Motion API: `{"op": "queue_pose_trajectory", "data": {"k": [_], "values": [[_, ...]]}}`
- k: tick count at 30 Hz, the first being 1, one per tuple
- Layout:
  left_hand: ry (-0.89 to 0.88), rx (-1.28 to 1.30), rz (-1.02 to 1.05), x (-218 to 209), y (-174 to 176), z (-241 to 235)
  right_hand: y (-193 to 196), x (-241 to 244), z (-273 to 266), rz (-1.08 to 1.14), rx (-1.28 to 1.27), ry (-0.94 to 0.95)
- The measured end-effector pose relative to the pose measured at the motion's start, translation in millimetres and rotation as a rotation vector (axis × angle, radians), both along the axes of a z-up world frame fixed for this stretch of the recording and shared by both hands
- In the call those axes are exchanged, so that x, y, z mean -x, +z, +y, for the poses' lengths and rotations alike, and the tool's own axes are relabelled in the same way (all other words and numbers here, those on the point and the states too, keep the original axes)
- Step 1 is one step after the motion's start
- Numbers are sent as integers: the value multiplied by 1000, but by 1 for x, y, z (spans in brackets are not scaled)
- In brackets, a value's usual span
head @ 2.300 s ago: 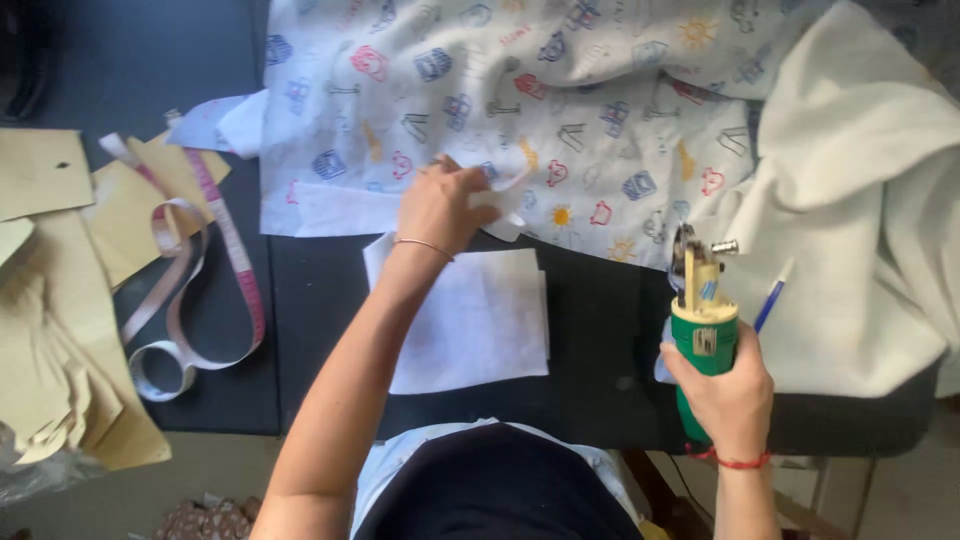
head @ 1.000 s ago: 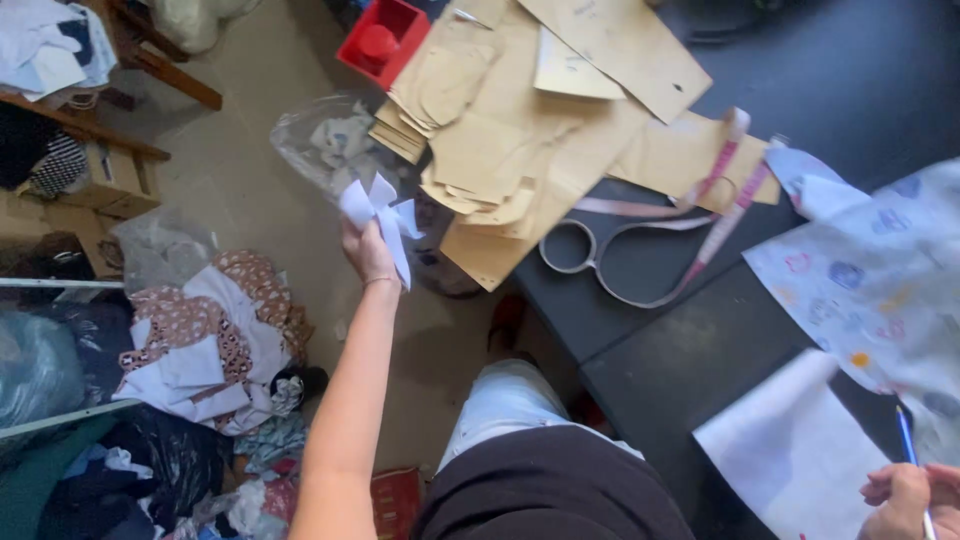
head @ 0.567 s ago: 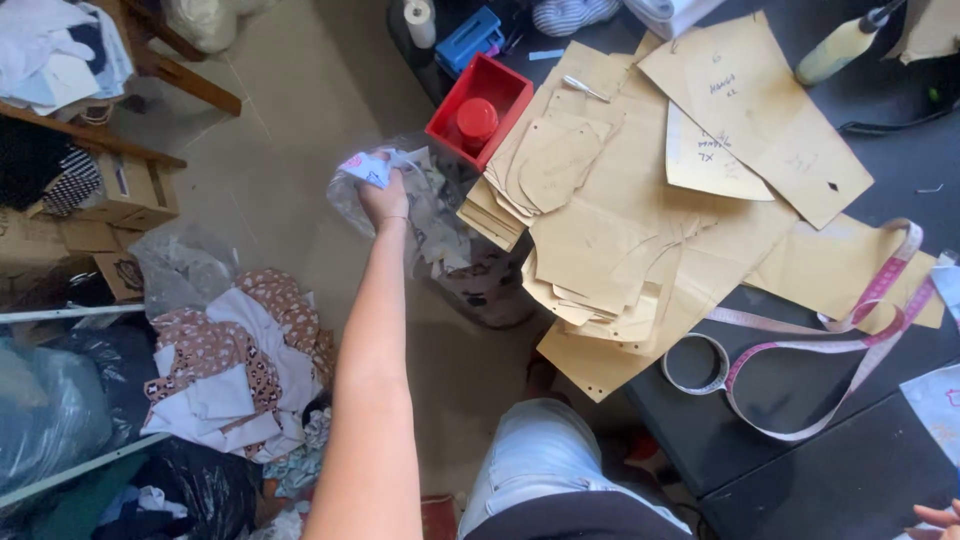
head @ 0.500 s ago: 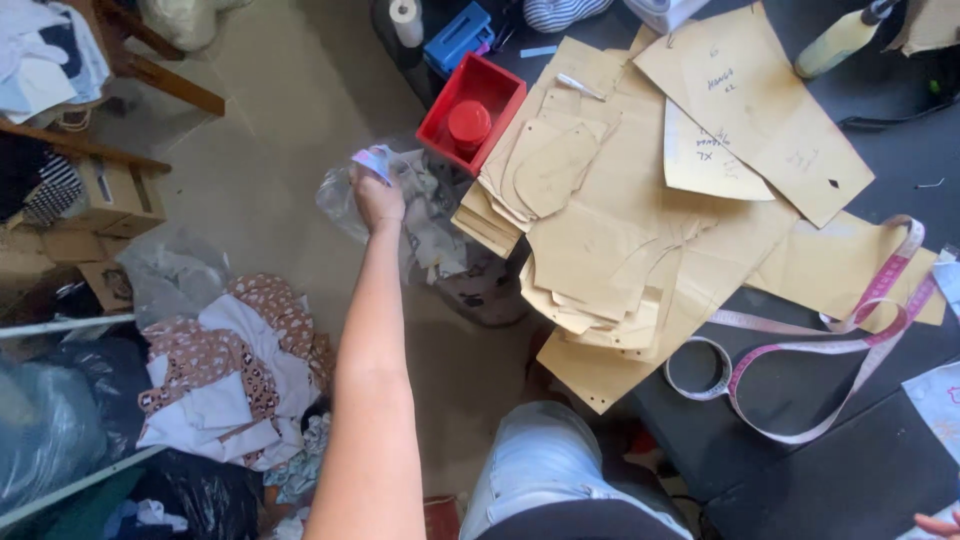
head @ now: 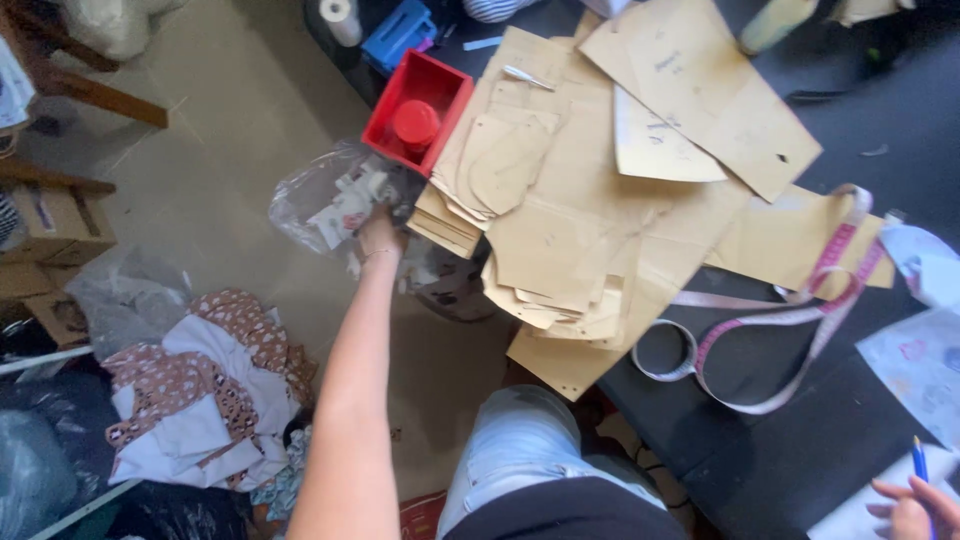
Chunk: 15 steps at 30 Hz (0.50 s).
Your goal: Cutting fabric pieces using paper patterns and an electric rotary cutter
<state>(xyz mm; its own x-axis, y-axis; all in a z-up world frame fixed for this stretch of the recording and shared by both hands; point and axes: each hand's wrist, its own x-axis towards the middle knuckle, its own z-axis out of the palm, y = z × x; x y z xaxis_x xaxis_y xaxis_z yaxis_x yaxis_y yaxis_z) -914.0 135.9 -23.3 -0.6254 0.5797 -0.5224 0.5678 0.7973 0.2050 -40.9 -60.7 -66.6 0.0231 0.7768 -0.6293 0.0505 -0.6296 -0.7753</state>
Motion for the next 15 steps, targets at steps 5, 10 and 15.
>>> {"op": "queue_pose_trajectory", "data": {"k": [5,10,15], "values": [[-369,-951,284,-118,95,-49,245,328,46,-767,-549,-188],[-965,-1076,47,-278,140,-86,236,313,37,-614,-754,-203],[-1148,-710,254,-346,83,-87,258,330,39,-94,-689,-260]]}}
